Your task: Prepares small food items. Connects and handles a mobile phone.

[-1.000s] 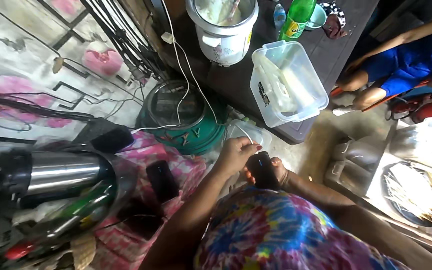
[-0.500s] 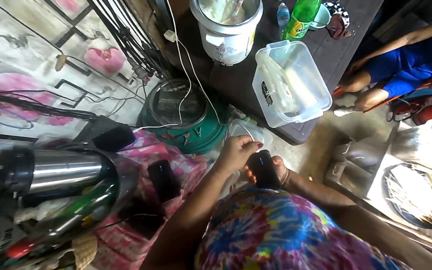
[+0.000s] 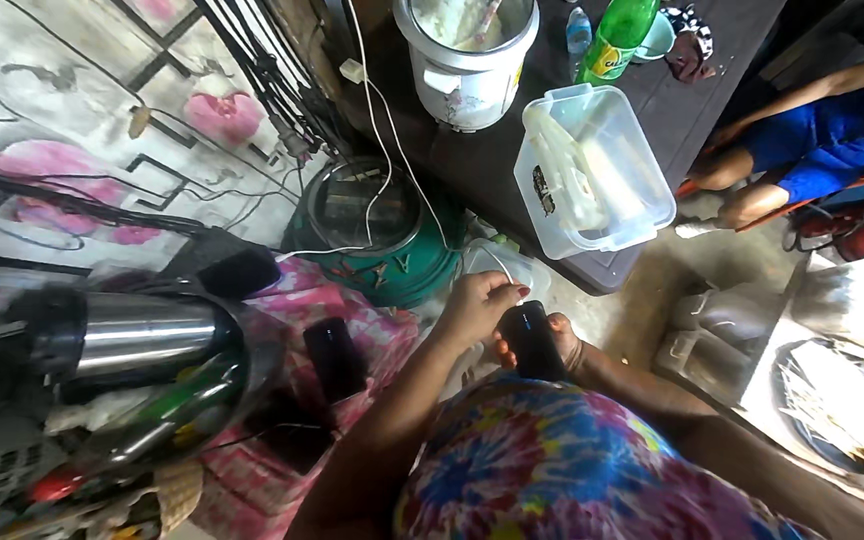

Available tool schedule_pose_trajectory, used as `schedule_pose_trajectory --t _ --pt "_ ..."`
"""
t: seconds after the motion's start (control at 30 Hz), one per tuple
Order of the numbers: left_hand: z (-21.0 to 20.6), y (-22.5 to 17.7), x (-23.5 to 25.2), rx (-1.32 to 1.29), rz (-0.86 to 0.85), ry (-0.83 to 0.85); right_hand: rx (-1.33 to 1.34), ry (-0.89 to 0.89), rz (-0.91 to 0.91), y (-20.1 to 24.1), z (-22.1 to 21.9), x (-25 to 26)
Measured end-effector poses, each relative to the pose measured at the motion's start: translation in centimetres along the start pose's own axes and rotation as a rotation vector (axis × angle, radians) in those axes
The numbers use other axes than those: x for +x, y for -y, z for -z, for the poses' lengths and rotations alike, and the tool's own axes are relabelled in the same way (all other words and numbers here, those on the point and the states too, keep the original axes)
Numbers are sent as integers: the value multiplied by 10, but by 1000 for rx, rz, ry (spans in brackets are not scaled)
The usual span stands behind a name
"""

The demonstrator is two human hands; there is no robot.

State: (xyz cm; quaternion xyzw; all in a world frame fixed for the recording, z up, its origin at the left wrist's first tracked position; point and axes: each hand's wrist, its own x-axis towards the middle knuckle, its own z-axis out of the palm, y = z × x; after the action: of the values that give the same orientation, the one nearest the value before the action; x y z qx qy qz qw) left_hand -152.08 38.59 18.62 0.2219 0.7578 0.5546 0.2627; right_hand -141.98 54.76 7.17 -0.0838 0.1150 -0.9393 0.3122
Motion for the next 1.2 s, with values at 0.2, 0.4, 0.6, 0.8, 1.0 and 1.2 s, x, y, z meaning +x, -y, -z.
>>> schedule_pose_trajectory --t 0.2,0.4,0.6,0.8,1.0,1.2 --pt "9 14 2 20 83 -35 -8 -31 -100 6 10 11" --pt "17 60 -22 -114 114 -220 -2 -68 -250 -11 21 32" --pt "32 84 -66 -180 109 -300 -87 -76 -240 -65 16 50" --pt "106 95 -105 -39 194 -502 -73 -62 -259 -135 7 60" --pt "177 132 -95 401 291 -618 -633 -73 -327 -155 -12 111" --pt "170 133 -82 632 461 -600 -912 -67 -418 -159 -19 139"
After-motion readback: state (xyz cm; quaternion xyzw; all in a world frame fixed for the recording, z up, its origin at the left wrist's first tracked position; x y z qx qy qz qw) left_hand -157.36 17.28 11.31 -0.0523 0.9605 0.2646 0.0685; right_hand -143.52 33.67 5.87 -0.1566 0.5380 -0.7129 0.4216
